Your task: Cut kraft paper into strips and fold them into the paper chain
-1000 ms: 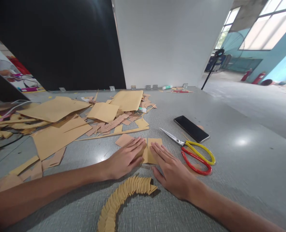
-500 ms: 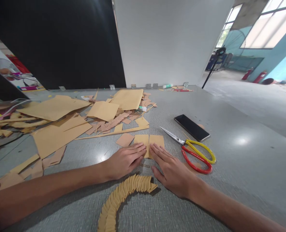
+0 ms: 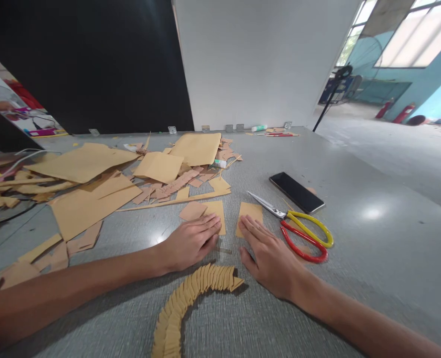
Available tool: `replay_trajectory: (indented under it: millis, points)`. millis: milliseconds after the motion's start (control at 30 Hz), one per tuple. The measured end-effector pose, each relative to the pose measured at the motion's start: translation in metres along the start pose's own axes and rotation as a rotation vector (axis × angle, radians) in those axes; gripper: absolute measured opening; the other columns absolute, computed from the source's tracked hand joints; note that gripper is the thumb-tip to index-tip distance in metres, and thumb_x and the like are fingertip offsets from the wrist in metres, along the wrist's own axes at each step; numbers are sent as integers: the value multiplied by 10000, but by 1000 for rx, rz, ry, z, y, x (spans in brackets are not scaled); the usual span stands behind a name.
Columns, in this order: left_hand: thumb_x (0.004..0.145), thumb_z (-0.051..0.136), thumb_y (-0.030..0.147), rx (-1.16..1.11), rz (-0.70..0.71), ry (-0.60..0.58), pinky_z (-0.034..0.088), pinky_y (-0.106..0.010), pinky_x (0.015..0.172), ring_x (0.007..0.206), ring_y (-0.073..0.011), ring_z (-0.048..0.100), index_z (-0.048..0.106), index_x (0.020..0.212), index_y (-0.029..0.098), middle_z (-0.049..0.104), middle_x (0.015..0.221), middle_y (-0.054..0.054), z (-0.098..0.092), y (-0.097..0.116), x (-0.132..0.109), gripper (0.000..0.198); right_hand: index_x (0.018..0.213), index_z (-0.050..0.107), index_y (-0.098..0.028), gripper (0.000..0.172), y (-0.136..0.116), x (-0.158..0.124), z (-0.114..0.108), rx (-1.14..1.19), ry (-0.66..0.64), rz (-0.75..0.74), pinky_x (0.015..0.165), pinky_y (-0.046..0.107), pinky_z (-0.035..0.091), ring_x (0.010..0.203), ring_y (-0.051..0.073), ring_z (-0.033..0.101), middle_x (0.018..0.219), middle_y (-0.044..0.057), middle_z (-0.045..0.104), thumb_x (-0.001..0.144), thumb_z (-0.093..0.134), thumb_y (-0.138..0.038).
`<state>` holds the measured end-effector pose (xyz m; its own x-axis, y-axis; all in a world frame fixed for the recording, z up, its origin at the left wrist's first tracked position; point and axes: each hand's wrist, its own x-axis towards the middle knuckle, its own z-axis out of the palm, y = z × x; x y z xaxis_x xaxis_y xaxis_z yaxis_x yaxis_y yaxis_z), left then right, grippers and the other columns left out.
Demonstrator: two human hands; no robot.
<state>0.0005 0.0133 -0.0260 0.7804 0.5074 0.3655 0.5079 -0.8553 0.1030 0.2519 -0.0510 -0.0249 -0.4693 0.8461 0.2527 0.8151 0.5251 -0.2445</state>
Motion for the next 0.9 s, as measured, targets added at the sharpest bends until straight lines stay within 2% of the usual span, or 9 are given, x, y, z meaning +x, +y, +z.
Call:
replay_trajectory:
  millis: [133,200,300,400,467,533,633,733,900]
  points:
    - [1059,386,237,-140,50,54,481,-365,1146,1291,-202,626,641,1275,127,686,1346,-108,-4,0,0,352,1585,386,-159,589,0,-1,0,30,68,-50,1184,526,430,1456,313,442,1586,136,454,1008,480,-227]
    - [1054,399,218,-188,32,120,491,-368,1132,1276,-189,632,607,1309,168,693,1336,-77,-6,-1,-1,333,1587,386,-193,593,0,0,0,34,120,-60,1185,518,433,1450,303,454,1573,114,481,1000,475,-196]
    - [1021,455,210,-114,-179,249,461,-475,1133,1316,-256,578,515,1399,202,652,1372,-94,-6,-7,-1,383,1605,331,-165,633,3,0,2,3,177,23,1195,544,407,1482,310,400,1590,140,453,993,487,-214]
    - [961,561,244,-55,-410,270,436,-585,1094,1341,-359,506,353,1504,166,579,1408,-174,-2,-17,0,587,1618,274,-134,678,6,-1,5,-13,142,113,1175,583,413,1480,333,399,1590,182,437,1007,510,-312]
    - [943,600,269,-88,-499,250,458,-598,1036,1271,-374,533,288,1523,153,609,1320,-184,0,-24,0,669,1608,298,-167,651,7,-1,7,-2,131,127,1163,586,427,1456,330,441,1565,164,481,1015,510,-332]
    - [947,611,282,-136,-554,246,477,-574,1000,1187,-350,565,305,1504,171,636,1216,-153,0,-28,1,645,1586,341,-214,603,7,-1,8,30,157,126,1147,564,455,1416,314,500,1522,128,545,1016,511,-315]
    - [971,596,298,-178,-555,262,470,-530,1026,1200,-325,545,376,1452,189,600,1258,-143,-1,-29,1,539,1548,386,-255,548,5,0,6,84,230,152,1088,539,512,1324,303,590,1442,104,619,1018,511,-316]
    - [1033,483,281,-187,-502,320,475,-477,1038,1229,-294,538,413,1400,190,569,1316,-139,-4,-25,2,385,1526,401,-271,523,3,1,2,109,275,192,1054,543,528,1284,312,614,1420,102,626,1020,511,-343]
    - [1063,323,183,-209,-364,304,524,-416,963,1141,-244,599,417,1384,228,592,1225,-107,-7,-23,1,337,1551,337,-292,585,2,1,-2,122,237,225,1033,523,540,1248,305,638,1385,80,653,1008,539,-376]
